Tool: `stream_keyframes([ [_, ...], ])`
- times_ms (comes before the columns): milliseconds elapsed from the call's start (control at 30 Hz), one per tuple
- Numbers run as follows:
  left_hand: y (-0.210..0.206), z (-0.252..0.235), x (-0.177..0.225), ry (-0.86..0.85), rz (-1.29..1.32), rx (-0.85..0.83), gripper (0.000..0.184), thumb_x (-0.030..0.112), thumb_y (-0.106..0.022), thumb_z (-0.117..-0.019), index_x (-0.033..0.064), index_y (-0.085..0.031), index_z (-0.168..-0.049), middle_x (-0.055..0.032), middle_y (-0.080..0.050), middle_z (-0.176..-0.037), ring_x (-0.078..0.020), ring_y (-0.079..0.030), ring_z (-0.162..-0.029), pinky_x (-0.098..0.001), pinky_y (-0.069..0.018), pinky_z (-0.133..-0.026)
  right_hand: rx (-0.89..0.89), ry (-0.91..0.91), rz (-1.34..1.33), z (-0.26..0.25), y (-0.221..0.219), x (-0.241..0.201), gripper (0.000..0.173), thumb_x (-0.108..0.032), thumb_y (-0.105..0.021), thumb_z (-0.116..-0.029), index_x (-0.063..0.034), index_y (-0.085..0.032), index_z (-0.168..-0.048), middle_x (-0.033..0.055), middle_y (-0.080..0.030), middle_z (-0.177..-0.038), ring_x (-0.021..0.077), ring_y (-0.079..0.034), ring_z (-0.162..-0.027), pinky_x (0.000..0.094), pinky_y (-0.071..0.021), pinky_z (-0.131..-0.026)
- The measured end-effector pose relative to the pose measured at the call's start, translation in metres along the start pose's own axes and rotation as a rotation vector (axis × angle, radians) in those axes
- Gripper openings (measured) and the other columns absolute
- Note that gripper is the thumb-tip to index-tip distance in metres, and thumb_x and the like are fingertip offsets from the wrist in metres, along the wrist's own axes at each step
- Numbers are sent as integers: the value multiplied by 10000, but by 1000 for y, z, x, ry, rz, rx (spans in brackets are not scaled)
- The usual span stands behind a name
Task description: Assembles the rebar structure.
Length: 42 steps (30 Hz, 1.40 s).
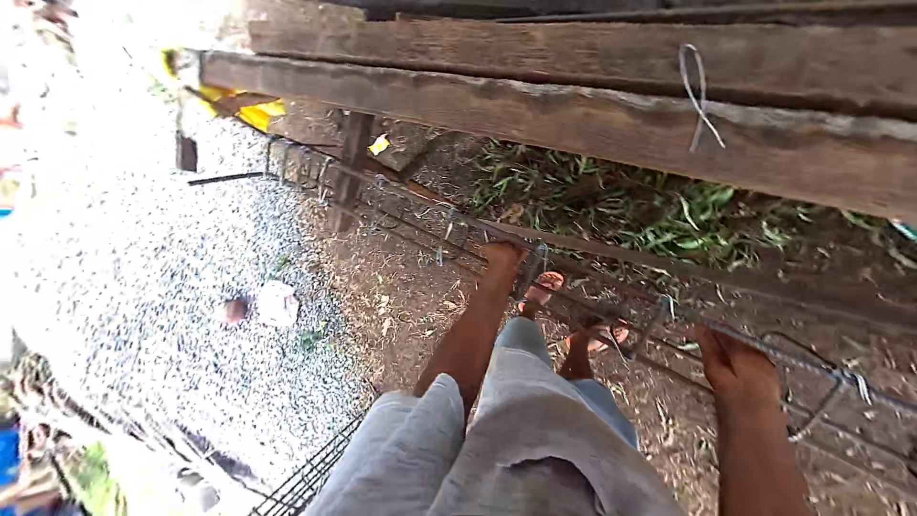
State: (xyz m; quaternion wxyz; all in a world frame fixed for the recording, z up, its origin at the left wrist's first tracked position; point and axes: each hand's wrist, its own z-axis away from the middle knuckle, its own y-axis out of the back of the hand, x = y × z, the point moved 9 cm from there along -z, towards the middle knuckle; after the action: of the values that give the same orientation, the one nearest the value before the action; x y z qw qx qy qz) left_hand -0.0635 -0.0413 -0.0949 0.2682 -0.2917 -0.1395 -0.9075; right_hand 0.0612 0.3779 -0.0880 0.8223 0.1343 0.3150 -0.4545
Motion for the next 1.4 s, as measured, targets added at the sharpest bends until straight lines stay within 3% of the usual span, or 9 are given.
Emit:
stream_keyframes([
  [233,-9,-9,-11,146,78,8,342,233,-441,-1113,-1,-527,-1348,-208,-624,-1119,-261,-637,-870,-400,-569,-745,-27,34,7,1,3,-5,322,-83,-394,-1091,-1,-404,-1401,119,-586,-1232,175,-639,-1074,353,-574,-923],
  [400,-7,-12,-9,183,48,8,284,141,-514,-1075,-35,-545,-1296,-210,-619,-1079,-256,-635,-836,-390,-569,-735,116,26,54,10,2,-3,312,-85,-381,-1094,-27,-405,-1400,117,-571,-1220,159,-640,-1045,313,-574,-873],
  [533,-8,-10,-3,118,-35,-47,299,97,-551,-1050,-28,-535,-1321,-213,-641,-1108,-251,-672,-852,-388,-593,-737,10,269,588,30,-12,-25,362,4,-543,-1021,109,-512,-1367,177,-617,-1287,113,-639,-1111,252,-521,-972],
  [667,-12,-8,-12,175,-17,-97,227,101,-476,-1081,-30,-552,-1250,-154,-604,-986,-191,-597,-739,-333,-541,-670,80,75,61,21,-2,-10,330,-76,-361,-1102,-14,-379,-1426,107,-549,-1286,136,-613,-1124,294,-540,-956],
  [867,-13,-1,3,50,-288,-161,233,128,-601,-1033,-27,-596,-1208,-111,-634,-920,-145,-607,-711,-303,-544,-663,133,163,106,21,4,-16,302,-49,-424,-1080,-5,-428,-1379,102,-577,-1183,142,-630,-1006,314,-570,-873],
  [1033,-11,-2,-19,-62,-516,-405,330,132,-678,-923,46,-607,-1234,-114,-655,-937,-174,-620,-731,-362,-547,-654,140,110,-45,-9,24,-15,330,-137,-375,-1109,-40,-389,-1424,117,-580,-1263,192,-632,-1102,373,-576,-920],
  [1133,-9,-5,7,-112,-548,-306,344,62,-659,-962,-38,-602,-1286,-185,-690,-1059,-212,-668,-839,-397,-577,-775,206,104,-18,-3,30,-15,270,-98,-422,-1092,-21,-429,-1350,108,-597,-1134,176,-650,-978,352,-601,-835],
  [1233,-4,-19,3,-23,-262,-188,317,169,-523,-1072,15,-521,-1349,-118,-658,-985,-140,-635,-719,-298,-567,-648,320,138,106,3,37,-27,314,-59,-474,-1071,9,-434,-1374,128,-577,-1117,177,-624,-920,336,-585,-791],
  [1400,-2,-32,2,5,-132,-54,314,247,-557,-1070,27,-527,-1291,-96,-640,-930,-133,-621,-695,-283,-550,-605,271,194,143,-5,35,-39,295,-69,-470,-1081,-25,-419,-1369,113,-627,-1103,175,-678,-892,342,-609,-739],
])
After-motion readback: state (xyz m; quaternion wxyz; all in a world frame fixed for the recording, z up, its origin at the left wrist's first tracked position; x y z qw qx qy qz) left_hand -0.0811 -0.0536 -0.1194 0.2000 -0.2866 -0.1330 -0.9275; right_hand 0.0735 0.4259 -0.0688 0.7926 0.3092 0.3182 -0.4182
